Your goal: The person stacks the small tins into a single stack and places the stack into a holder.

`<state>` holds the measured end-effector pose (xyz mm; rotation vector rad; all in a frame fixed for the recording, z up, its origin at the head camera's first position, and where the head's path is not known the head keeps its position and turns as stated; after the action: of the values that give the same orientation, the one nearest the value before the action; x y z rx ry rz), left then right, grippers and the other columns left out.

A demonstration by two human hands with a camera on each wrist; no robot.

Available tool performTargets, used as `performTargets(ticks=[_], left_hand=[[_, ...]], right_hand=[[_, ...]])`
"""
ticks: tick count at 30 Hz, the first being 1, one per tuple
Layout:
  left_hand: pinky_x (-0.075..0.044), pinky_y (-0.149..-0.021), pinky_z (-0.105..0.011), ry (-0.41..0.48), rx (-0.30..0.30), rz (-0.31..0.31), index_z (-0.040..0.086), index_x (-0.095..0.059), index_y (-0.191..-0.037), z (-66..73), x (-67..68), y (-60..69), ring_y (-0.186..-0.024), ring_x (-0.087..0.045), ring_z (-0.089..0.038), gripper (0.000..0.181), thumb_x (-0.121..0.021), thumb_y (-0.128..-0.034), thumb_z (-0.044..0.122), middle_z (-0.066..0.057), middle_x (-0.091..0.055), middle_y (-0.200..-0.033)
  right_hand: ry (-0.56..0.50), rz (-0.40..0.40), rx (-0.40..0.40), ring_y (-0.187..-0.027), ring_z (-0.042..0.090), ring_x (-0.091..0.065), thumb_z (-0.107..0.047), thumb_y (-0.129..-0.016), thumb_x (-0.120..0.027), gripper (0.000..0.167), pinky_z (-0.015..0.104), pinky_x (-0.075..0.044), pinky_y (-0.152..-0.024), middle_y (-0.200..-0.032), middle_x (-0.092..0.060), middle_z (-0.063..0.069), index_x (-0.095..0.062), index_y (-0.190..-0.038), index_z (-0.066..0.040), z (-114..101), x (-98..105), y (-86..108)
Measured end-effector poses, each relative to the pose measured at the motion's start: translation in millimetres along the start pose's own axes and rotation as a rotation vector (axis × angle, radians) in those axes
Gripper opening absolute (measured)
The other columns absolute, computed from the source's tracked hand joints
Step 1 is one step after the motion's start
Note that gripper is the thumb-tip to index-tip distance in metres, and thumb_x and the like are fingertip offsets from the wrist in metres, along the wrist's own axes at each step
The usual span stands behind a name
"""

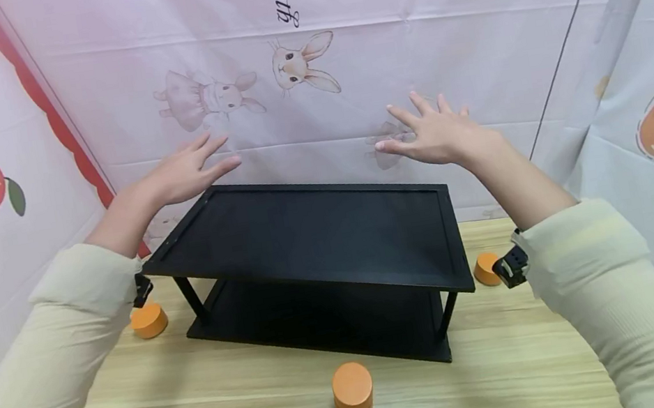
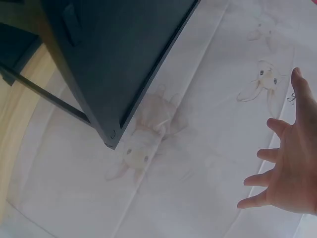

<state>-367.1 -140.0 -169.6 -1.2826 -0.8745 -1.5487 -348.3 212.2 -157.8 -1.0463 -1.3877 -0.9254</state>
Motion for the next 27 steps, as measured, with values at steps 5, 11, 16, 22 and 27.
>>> performTargets(ticks=[5,11,16,22,27], left_hand=[[-0.001,-0.102,-0.061,-0.007,-0.040,0.021,0.019,-0.012,-0.149,-9.9,-7.9,13.6,-0.134,0.002,-0.041,0.084,-0.025,-0.0847,0.073,-0.014,0.001,-0.151],[-0.007,-0.102,-0.062,-0.025,-0.093,0.081,0.017,-0.019,-0.148,-24.0,-23.8,35.1,-0.134,-0.009,-0.039,0.081,-0.031,-0.0865,0.069,-0.016,-0.010,-0.151],[-0.009,-0.102,-0.061,-0.013,-0.133,0.082,0.016,-0.024,-0.147,-32.1,-38.3,54.5,-0.133,-0.011,-0.040,0.076,-0.038,-0.0886,0.063,-0.015,-0.013,-0.150],[-0.008,-0.100,-0.064,-0.012,-0.168,0.063,0.018,-0.028,-0.146,-42.3,-54.9,69.7,-0.133,-0.011,-0.041,0.071,-0.045,-0.0891,0.057,-0.013,-0.014,-0.150],[-0.009,-0.097,-0.068,0.039,-0.183,0.038,0.019,-0.031,-0.145,-47.5,-68.6,77.1,-0.133,-0.011,-0.042,0.071,-0.050,-0.0875,0.056,-0.012,-0.015,-0.150]], right_hand=[[0.029,0.019,0.026,-0.128,0.052,0.011,-0.070,-0.086,-0.030,0.083,0.070,0.007,-0.094,-0.150,0.012,0.018,-0.002,-0.149,-0.024,-3,-5,10.3],[0.072,0.052,0.070,-0.129,0.051,0.007,-0.067,-0.087,-0.033,0.081,0.070,0.001,-0.094,-0.151,0.008,0.015,-0.005,-0.149,-0.024,-6,-18,29.5],[0.065,0.071,0.115,-0.131,0.048,0.004,-0.065,-0.087,-0.039,0.079,0.070,-0.002,-0.095,-0.151,0.005,0.014,-0.007,-0.149,-0.026,-9,-33,47.8],[0.048,0.081,0.158,-0.133,0.043,0.003,-0.062,-0.086,-0.046,0.080,0.068,-0.003,-0.097,-0.152,0.000,0.013,-0.014,-0.149,-0.024,-11,-52,69.1],[0.026,0.103,0.196,-0.133,0.043,0.000,-0.060,-0.085,-0.050,0.079,0.066,-0.005,-0.099,-0.152,-0.004,0.013,-0.017,-0.148,-0.025,-13,-68,85.8]])
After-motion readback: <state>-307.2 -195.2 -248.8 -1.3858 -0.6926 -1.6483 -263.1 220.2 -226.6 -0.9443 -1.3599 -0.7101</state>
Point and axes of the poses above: each hand's wrist, its own y-axis away from the middle knuckle, its own x-axis out of the back of the hand, z = x × y, the point moved 5 cm from there along -y, towards the middle knuckle
